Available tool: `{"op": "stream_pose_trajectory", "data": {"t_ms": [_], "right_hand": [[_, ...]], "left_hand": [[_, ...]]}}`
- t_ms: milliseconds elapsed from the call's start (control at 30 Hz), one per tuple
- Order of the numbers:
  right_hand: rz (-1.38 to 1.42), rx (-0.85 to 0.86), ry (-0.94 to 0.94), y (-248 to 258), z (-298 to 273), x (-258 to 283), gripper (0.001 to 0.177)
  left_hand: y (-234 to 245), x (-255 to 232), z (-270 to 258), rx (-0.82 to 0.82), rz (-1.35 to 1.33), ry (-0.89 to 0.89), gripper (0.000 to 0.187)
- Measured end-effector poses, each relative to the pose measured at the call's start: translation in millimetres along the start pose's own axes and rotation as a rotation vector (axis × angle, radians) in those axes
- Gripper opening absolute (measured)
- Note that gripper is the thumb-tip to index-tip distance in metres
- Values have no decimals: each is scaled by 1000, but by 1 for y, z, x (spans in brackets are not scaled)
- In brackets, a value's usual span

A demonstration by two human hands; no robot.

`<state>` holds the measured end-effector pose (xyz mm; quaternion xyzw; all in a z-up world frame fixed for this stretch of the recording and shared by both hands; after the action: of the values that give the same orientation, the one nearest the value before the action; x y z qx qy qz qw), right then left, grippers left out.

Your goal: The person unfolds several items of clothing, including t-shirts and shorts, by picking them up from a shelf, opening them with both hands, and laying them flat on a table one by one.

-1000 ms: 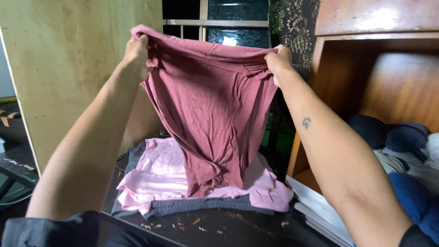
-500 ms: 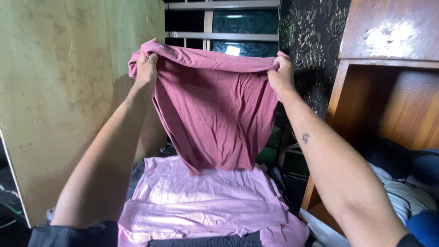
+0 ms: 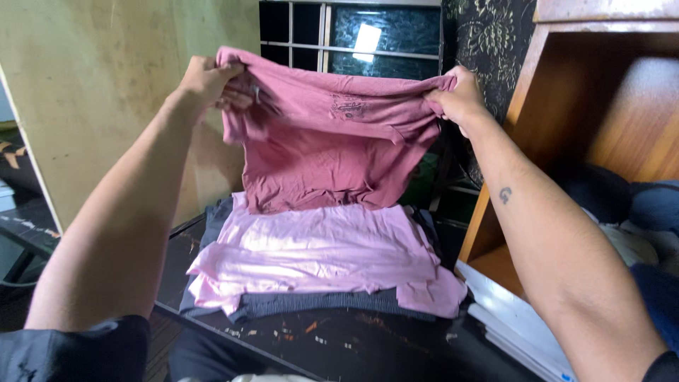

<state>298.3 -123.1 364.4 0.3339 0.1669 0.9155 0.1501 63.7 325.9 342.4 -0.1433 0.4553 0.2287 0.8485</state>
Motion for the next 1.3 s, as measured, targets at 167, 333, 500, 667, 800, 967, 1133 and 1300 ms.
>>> {"op": "stream_pose_trajectory", "data": {"t_ms": [167, 333, 500, 667, 800, 967, 1133, 1300], "right_hand": [[-58, 170, -93, -5, -41, -25, 42], [-261, 561, -137, -44, -91, -84, 43], [-465, 830, -305, -89, -157, -149, 47], [-684, 790, -303, -111, -209, -154, 36], [-836, 594, -121, -132, -229, -131, 43], [-733, 716, 58, -174, -270, -114, 63], [-811, 879, -66, -169, -321, -121, 80], [-760, 782, -233, -149, -331, -126, 93]], "left_hand": [[8, 4, -71, 48, 329, 296, 34], [23, 92, -115, 298, 342, 933, 56], [25, 180, -147, 489, 430, 1169, 54], [4, 211, -141, 397, 1236, 696, 31], [-31, 222, -137, 271, 1309, 179, 36], [-108, 265, -179, 650, 1082, -76, 45], [-85, 263, -244, 648, 1252, 220, 65], [-65, 250, -273, 471, 1404, 378, 82]]}}
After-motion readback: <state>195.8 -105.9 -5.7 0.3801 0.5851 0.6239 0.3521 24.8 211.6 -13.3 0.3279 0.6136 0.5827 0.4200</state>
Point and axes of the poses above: each hand's wrist, its own z-axis towards the middle knuckle, its own y-axis out of the back of the hand, x = y × z, the point moved 6 cm from there along z, towards the middle knuckle, and after that the axes turned 8 degrees about -z, right-handed, at the moved point
